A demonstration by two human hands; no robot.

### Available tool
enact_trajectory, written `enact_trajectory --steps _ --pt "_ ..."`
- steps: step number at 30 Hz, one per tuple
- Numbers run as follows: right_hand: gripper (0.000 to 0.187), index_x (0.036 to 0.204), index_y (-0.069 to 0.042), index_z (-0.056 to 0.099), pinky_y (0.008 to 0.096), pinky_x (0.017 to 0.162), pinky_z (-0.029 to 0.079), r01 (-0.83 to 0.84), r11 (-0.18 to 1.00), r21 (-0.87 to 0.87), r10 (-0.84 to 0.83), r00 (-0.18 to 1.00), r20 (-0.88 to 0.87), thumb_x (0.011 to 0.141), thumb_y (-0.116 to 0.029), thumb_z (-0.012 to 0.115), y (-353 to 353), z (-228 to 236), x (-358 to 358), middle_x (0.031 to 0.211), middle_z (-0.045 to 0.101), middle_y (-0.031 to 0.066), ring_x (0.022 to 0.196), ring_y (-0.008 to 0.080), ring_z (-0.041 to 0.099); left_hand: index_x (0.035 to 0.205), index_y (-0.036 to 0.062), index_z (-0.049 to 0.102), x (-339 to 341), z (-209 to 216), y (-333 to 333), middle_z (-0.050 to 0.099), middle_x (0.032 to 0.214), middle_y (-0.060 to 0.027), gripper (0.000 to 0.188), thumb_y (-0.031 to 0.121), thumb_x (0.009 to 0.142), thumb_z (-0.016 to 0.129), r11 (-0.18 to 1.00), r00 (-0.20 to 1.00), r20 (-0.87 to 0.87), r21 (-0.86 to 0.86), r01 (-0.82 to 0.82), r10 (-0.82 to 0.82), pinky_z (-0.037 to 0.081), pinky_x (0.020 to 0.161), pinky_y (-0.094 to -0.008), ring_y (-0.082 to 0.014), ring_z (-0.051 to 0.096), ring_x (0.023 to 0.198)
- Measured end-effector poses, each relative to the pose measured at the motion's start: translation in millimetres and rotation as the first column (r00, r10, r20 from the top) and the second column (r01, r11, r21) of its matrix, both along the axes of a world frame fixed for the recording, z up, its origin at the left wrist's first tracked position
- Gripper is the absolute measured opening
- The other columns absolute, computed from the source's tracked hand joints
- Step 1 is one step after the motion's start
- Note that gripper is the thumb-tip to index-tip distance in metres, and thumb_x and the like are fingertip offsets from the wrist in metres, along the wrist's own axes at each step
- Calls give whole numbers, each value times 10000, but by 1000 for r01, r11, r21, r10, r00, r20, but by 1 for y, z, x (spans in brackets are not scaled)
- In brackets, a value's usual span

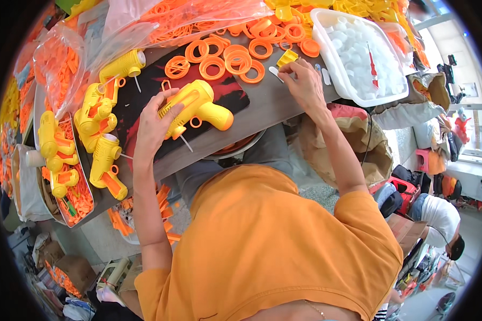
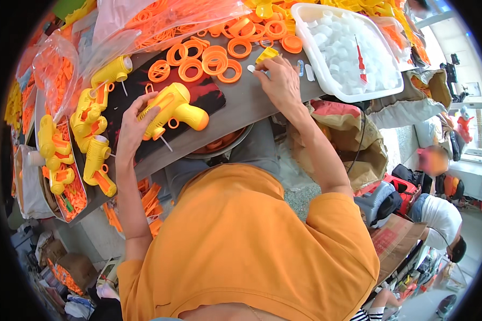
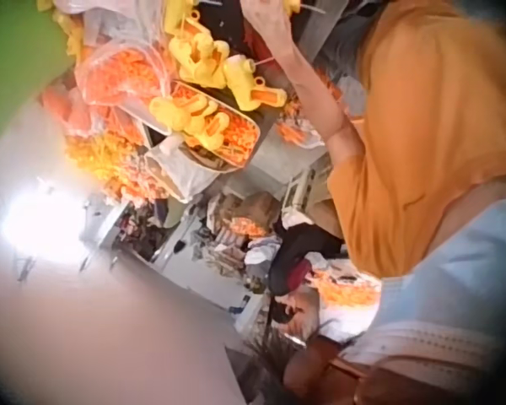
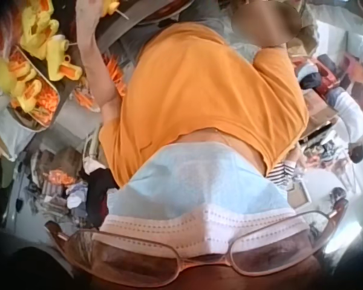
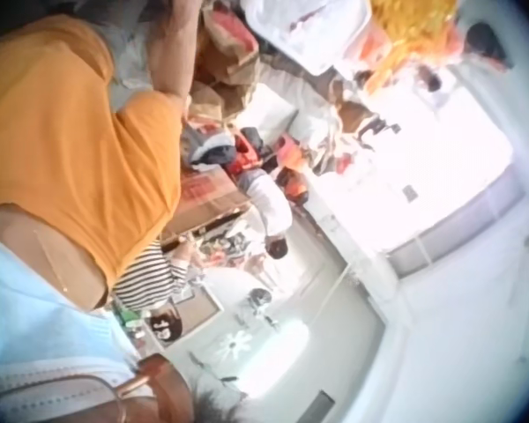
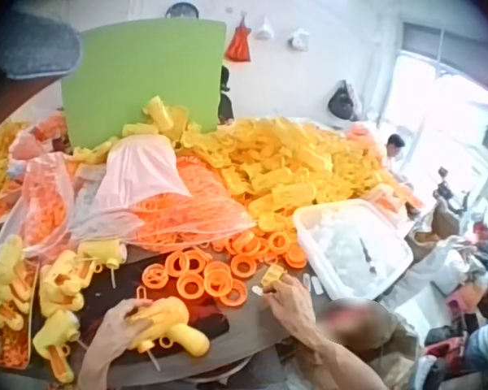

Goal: Assembling yellow plastic toy guns by snapping on orange components at a factory workbench.

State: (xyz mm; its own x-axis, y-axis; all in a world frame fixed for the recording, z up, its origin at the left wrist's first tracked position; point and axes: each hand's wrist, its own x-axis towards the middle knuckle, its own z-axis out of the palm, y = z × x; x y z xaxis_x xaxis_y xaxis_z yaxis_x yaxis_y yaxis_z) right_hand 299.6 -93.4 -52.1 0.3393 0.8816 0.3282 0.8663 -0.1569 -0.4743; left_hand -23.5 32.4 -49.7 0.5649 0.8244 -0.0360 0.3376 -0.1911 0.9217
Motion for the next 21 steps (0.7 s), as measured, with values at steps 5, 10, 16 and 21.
enact_trajectory --steps 5,10,16,21 --pt "237 925 -55 632 365 814 418 76 996 -54 -68 987 146 808 -247 706 -13 -25 6 945 579 85 913 256 574 1176 16 612 4 0 -9 611 1051 -88 372 178 855 706 987 993 83 133 -93 82 444 909 -298 -166 571 1020" --pt "182 891 -29 593 362 801 414 6 999 -46 -5 1000 22 817 -159 697 -16 -28 15 949 555 95 883 265 560 1117 14 639 13 26 -29 623 1063 -73 295 140 857 697 843 981 59 503 -190 186 454 903 -304 -148 571 1025" --pt "131 888 -28 554 363 753 439 -321 931 172 321 947 30 814 -45 661 -29 29 -13 971 541 92 864 273 530 1051 38 674 68 49 -64 681 925 -42 225 197 896 645 997 970 234 27 -68 59 494 701 -262 -109 622 816" --pt "163 899 -45 575 370 753 440 -396 877 272 400 915 43 780 -34 686 -26 42 -42 980 553 84 868 276 531 1011 18 674 118 34 -74 681 831 -38 245 226 882 665 998 970 238 -31 62 -52 485 654 -243 -95 620 737"
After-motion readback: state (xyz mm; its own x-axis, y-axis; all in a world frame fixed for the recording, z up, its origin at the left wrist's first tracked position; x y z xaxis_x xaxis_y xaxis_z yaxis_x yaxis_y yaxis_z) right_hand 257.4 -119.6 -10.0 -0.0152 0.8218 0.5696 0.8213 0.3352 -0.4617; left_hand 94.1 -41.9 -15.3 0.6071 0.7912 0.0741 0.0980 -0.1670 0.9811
